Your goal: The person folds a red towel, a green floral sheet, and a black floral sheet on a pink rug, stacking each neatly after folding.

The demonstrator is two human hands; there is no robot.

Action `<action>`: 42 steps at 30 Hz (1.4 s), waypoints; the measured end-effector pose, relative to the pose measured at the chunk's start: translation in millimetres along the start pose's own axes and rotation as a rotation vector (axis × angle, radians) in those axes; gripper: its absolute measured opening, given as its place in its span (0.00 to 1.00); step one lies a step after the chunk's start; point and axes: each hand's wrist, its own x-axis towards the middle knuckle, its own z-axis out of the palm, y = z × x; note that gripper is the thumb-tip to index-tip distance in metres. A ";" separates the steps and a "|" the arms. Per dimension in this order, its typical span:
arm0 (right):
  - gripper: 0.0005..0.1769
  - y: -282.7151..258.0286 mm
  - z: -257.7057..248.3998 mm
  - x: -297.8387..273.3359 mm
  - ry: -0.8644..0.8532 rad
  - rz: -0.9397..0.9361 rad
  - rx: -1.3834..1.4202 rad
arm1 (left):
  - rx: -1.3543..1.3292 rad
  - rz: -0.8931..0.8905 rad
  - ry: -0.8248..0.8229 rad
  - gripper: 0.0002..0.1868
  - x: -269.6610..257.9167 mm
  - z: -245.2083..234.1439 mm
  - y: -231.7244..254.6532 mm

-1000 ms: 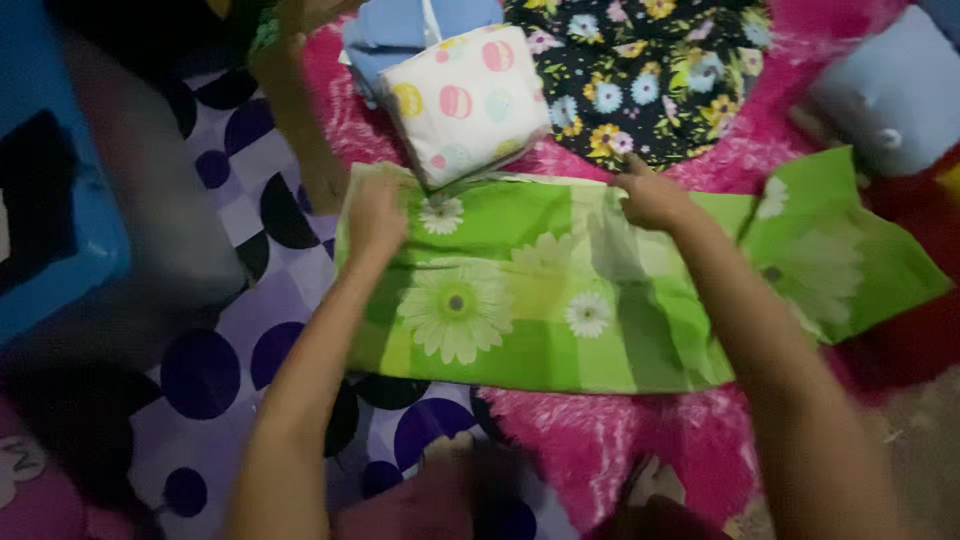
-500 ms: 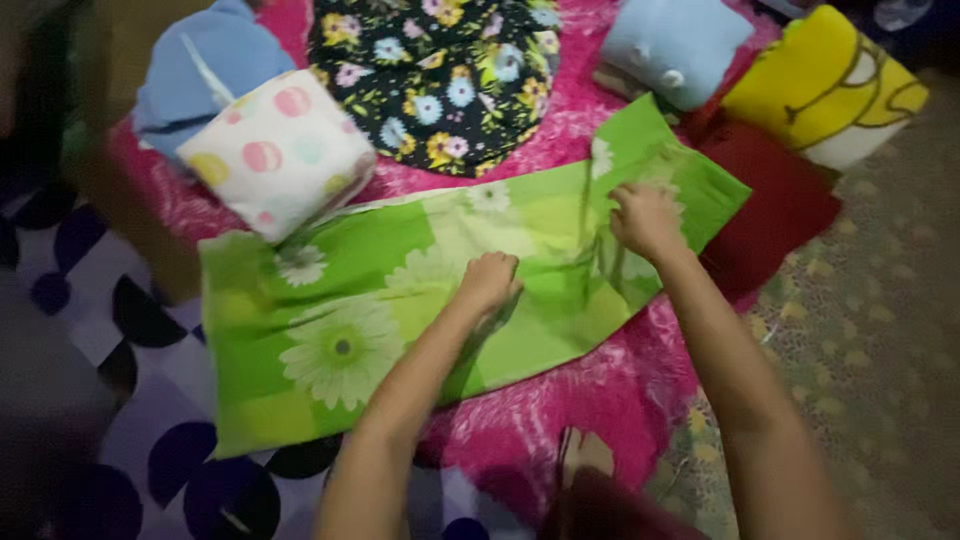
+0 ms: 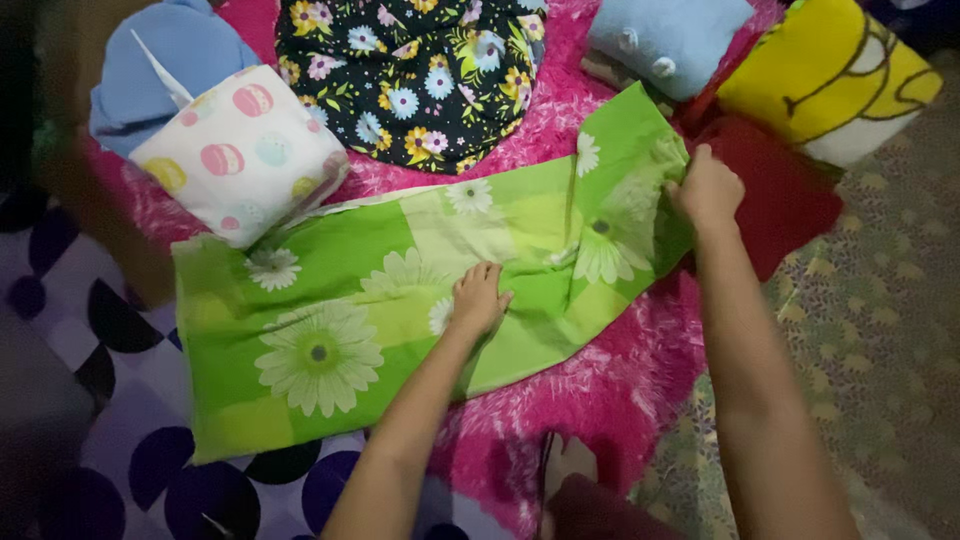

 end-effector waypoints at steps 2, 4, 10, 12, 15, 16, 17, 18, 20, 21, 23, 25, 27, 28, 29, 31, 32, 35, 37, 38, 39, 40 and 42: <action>0.32 -1.0 -9.4 -3.9 -0.123 -0.009 0.030 | 0.011 -0.007 -0.006 0.34 -2.9 -1.5 4.7; 0.28 11.2 -31.4 -11.9 -0.110 -0.136 0.172 | 0.033 -0.017 -0.024 0.34 -3.6 -5.0 6.5; 0.19 132.5 -92.1 -59.4 -0.119 0.087 0.611 | -0.015 0.030 0.057 0.33 -7.0 3.2 0.9; 0.19 159.3 -72.3 -64.8 -0.132 0.173 0.565 | -0.003 0.022 0.099 0.34 -4.7 8.9 -0.5; 0.16 165.9 -22.9 -64.8 -0.070 0.156 0.373 | 0.113 0.070 0.164 0.37 -7.7 15.3 -1.4; 0.18 169.5 -18.1 -57.9 -0.096 0.191 0.389 | 0.168 0.096 0.189 0.38 -7.4 15.6 -1.1; 0.21 168.9 -11.2 -55.1 -0.128 0.230 0.405 | 0.149 0.101 0.206 0.38 -9.9 15.8 -1.1; 0.23 167.1 -6.7 -53.5 -0.160 0.270 0.421 | 0.129 0.106 0.223 0.37 -11.7 15.3 -1.1; 0.27 159.5 -3.6 -48.3 -0.017 0.082 0.180 | 0.116 0.092 0.204 0.36 -7.2 9.9 -3.0; 0.29 154.1 -3.0 -46.2 0.050 -0.018 0.058 | 0.117 0.066 0.165 0.35 -5.0 7.5 -4.3; 0.23 140.4 3.1 -46.2 0.228 -0.066 -0.027 | 0.121 0.045 0.125 0.31 1.1 3.8 -8.0; 0.19 132.5 8.7 -47.2 0.381 -0.063 0.029 | 0.129 0.054 0.120 0.26 6.3 1.5 -14.3; 0.17 131.0 12.2 -48.5 0.509 0.000 0.223 | 0.147 0.014 0.101 0.23 11.3 -1.7 -21.8; 0.15 132.1 12.5 -47.4 0.475 0.058 0.245 | 0.156 -0.004 0.093 0.22 14.8 -4.3 -25.4; 0.13 136.7 10.8 -48.2 0.438 0.119 0.263 | 0.153 -0.028 0.062 0.21 15.3 -5.8 -28.3; 0.12 141.9 8.1 -46.5 0.373 0.107 0.354 | 0.151 -0.074 0.003 0.18 15.4 -13.8 -36.2; 0.13 142.7 6.5 -44.0 0.345 0.033 0.425 | 0.095 -0.062 -0.040 0.19 17.1 -20.3 -40.8; 0.12 141.8 3.0 -42.9 0.156 -0.078 0.576 | -0.053 -0.025 -0.137 0.24 14.8 -26.8 -41.5; 0.13 136.1 3.4 -41.4 0.059 -0.092 0.647 | -0.110 0.011 -0.143 0.34 17.1 -23.7 -34.3; 0.14 133.1 4.7 -40.9 0.039 -0.090 0.677 | -0.094 0.041 -0.100 0.33 19.9 -18.9 -29.0; 0.16 131.4 5.2 -38.8 0.021 -0.089 0.705 | -0.080 0.072 -0.056 0.31 25.4 -10.9 -21.1; 0.15 130.2 6.5 -37.1 0.056 -0.050 0.686 | -0.066 0.104 -0.012 0.30 30.7 -3.0 -15.6; 0.13 127.7 13.3 -36.5 0.115 0.027 0.648 | -0.177 -0.057 0.010 0.20 34.2 12.6 -12.2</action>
